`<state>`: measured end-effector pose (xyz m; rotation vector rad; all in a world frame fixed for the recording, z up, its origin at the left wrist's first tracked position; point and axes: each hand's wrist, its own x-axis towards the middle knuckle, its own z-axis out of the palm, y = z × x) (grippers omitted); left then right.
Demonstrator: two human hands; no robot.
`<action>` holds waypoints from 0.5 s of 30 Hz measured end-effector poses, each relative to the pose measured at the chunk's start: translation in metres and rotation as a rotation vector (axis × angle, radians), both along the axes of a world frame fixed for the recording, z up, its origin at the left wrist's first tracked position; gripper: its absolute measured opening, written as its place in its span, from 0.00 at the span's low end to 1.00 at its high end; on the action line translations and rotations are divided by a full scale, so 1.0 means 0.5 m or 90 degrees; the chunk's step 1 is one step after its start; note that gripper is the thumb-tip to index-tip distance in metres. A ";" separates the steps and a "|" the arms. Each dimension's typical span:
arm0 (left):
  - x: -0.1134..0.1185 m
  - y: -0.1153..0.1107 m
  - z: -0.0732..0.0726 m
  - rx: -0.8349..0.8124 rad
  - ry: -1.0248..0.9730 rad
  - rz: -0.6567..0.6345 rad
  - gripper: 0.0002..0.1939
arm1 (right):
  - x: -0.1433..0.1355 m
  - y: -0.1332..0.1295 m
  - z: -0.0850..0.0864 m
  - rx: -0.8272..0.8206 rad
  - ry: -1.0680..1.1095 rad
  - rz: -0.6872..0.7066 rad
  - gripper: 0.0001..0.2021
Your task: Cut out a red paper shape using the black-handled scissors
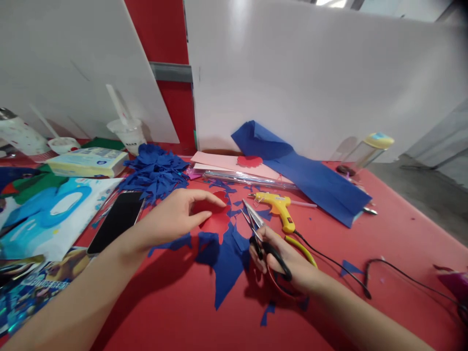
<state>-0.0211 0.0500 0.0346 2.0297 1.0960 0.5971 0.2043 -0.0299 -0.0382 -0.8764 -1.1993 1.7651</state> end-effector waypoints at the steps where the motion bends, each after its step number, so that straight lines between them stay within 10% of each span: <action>1: 0.000 0.003 0.003 0.010 0.004 -0.001 0.13 | 0.001 0.005 0.005 0.003 -0.011 0.014 0.23; 15: -0.003 -0.018 -0.014 0.015 0.040 -0.040 0.15 | -0.017 -0.007 -0.016 -0.031 0.069 0.159 0.25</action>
